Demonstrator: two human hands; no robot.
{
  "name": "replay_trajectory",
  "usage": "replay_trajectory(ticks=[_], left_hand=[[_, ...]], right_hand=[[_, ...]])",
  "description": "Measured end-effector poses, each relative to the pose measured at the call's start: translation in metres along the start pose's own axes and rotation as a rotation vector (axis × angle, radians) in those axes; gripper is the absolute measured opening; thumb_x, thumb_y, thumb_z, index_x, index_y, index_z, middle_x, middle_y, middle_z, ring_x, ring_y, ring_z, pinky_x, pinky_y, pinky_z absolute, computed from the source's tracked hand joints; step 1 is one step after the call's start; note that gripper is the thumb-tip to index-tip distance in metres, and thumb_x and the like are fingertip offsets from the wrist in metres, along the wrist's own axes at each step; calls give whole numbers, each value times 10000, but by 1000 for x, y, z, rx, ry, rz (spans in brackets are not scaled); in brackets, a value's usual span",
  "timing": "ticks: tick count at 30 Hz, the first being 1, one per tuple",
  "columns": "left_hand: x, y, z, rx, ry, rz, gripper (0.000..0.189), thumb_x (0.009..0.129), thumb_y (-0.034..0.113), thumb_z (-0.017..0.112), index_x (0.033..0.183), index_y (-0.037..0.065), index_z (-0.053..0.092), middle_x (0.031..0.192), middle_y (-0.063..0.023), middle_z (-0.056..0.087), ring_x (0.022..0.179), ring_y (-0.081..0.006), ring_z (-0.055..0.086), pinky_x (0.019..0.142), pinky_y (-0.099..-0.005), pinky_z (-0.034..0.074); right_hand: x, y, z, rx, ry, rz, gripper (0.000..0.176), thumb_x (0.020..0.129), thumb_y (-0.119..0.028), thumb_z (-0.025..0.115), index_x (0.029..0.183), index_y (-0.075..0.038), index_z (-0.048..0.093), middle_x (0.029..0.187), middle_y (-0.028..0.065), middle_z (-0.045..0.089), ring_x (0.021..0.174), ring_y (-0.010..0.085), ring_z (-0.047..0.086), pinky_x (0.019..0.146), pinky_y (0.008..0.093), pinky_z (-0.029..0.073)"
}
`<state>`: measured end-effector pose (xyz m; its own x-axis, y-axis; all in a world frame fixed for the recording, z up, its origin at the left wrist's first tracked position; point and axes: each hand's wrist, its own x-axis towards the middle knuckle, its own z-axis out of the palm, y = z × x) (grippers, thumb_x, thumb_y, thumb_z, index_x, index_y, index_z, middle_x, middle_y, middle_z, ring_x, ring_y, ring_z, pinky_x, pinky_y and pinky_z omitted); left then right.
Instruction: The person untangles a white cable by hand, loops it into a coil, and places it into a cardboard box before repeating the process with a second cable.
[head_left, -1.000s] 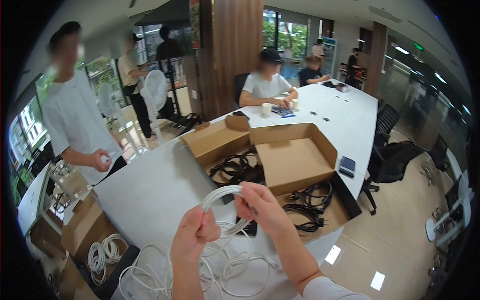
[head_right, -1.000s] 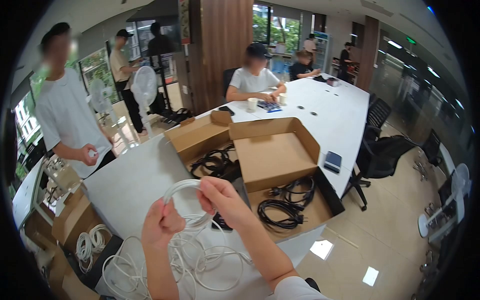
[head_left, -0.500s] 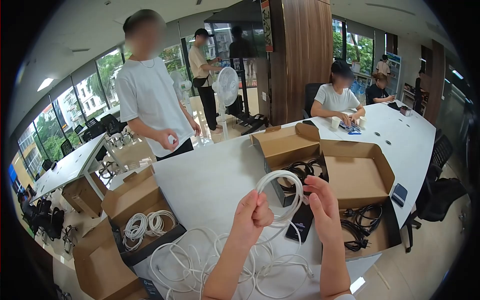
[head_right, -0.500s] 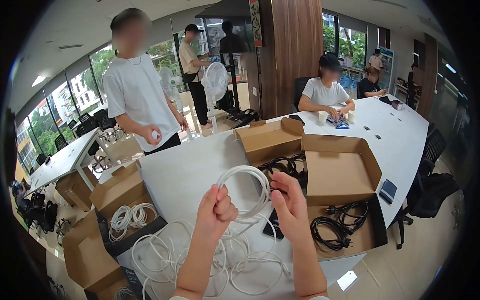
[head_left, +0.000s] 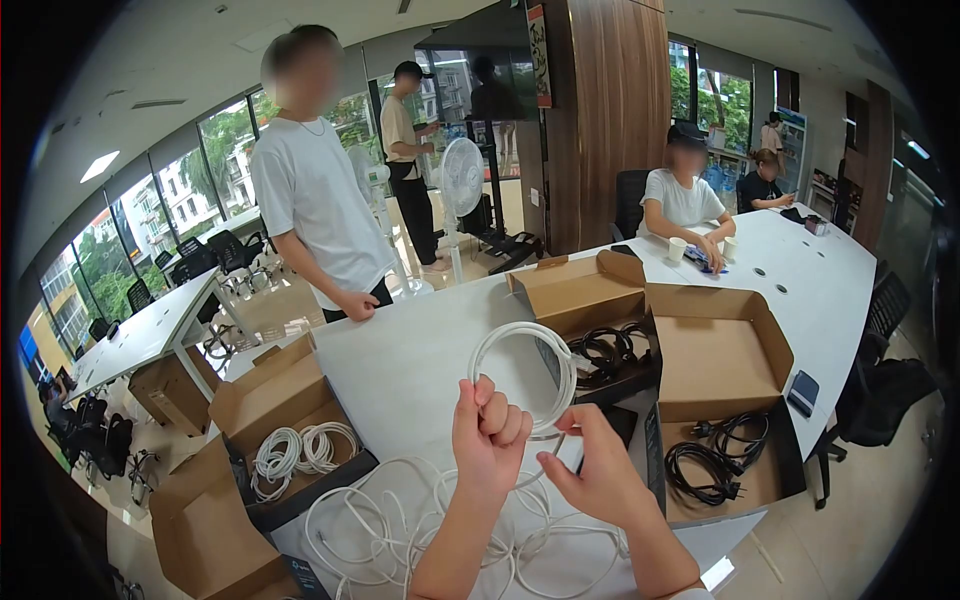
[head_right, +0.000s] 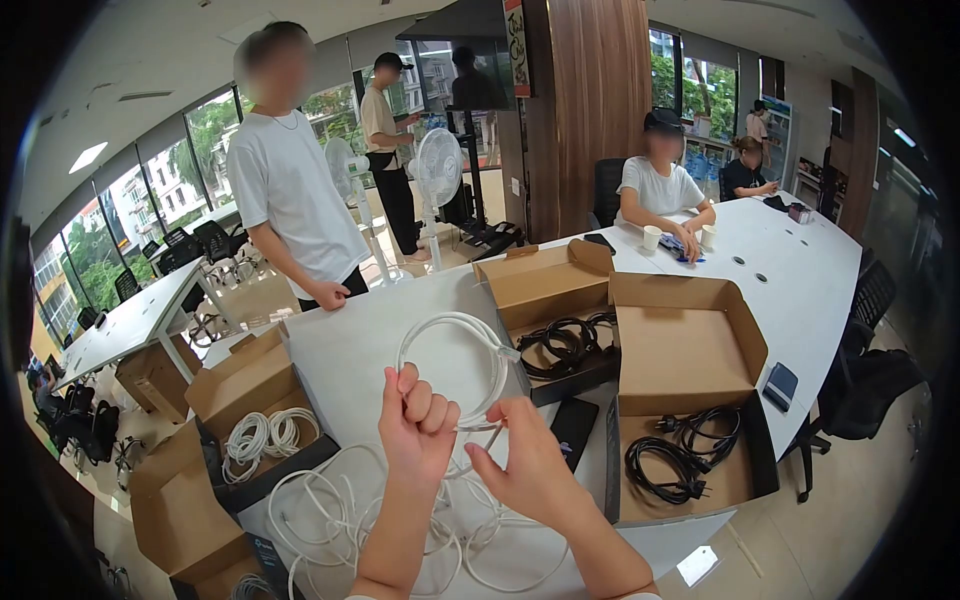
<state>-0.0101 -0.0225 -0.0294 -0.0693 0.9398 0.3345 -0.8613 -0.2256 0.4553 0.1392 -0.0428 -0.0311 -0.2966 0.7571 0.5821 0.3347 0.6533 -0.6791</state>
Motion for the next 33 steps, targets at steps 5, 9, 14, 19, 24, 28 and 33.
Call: replay_trajectory(ticks=[5, 9, 14, 19, 24, 28, 33], left_hand=[[1, 4, -2, -55, 25, 20, 314, 1030, 360, 358, 787, 168, 412, 516, 71, 158, 440, -77, 114, 453, -257, 181], [1, 7, -1, -111, 42, -19, 309, 1031, 350, 358, 791, 165, 421, 515, 72, 158, 432, -76, 116, 439, -256, 178], [0, 23, -2, -169, 14, 69, 298, 1031, 332, 358, 803, 156, 429, 516, 70, 157, 423, -69, 121, 424, -249, 173], [-3, 62, -12, -260, -70, 244, 284, 1038, 303, 337, 824, 139, 423, 523, 64, 174, 423, -66, 133, 420, -240, 178], [-7, 76, -15, -311, -151, 292, 282, 1042, 300, 321, 842, 129, 420, 524, 58, 191, 425, -66, 142, 424, -240, 185], [-9, 73, -10, -341, -203, 252, 283, 1045, 302, 310, 847, 129, 416, 522, 57, 191, 420, -67, 144, 425, -240, 188], [-10, 70, -6, -377, -222, 175, 295, 1046, 317, 297, 847, 130, 409, 521, 58, 186, 414, -65, 149, 425, -237, 190]], right_hand=[[1, 6, 9, 53, -83, -1, 360, 769, -85, 716, 1026, 16, 486, 904, 176, 596, 858, 338, 609, 734, 378, 491], [5, 17, 6, -30, -208, 46, 235, 758, -63, 693, 955, -4, 579, 877, 139, 620, 844, 315, 622, 721, 377, 498], [2, 36, -2, -327, -299, 22, 272, 699, -2, 651, 970, -33, 638, 877, 122, 637, 826, 317, 610, 717, 381, 503], [3, 40, -13, -351, -205, -38, 279, 688, 3, 633, 962, -48, 638, 929, 99, 634, 882, 310, 566, 796, 384, 472], [6, 36, -13, -250, -267, 9, 215, 742, -39, 658, 956, -50, 641, 970, 98, 619, 908, 308, 552, 816, 379, 454], [4, 43, -5, -330, -154, 38, 143, 784, -87, 676, 916, -37, 654, 937, 103, 626, 865, 308, 565, 778, 376, 466], [9, 42, -11, -190, -40, 186, 89, 816, -44, 641, 898, -13, 658, 798, 101, 644, 699, 237, 616, 643, 310, 487]])
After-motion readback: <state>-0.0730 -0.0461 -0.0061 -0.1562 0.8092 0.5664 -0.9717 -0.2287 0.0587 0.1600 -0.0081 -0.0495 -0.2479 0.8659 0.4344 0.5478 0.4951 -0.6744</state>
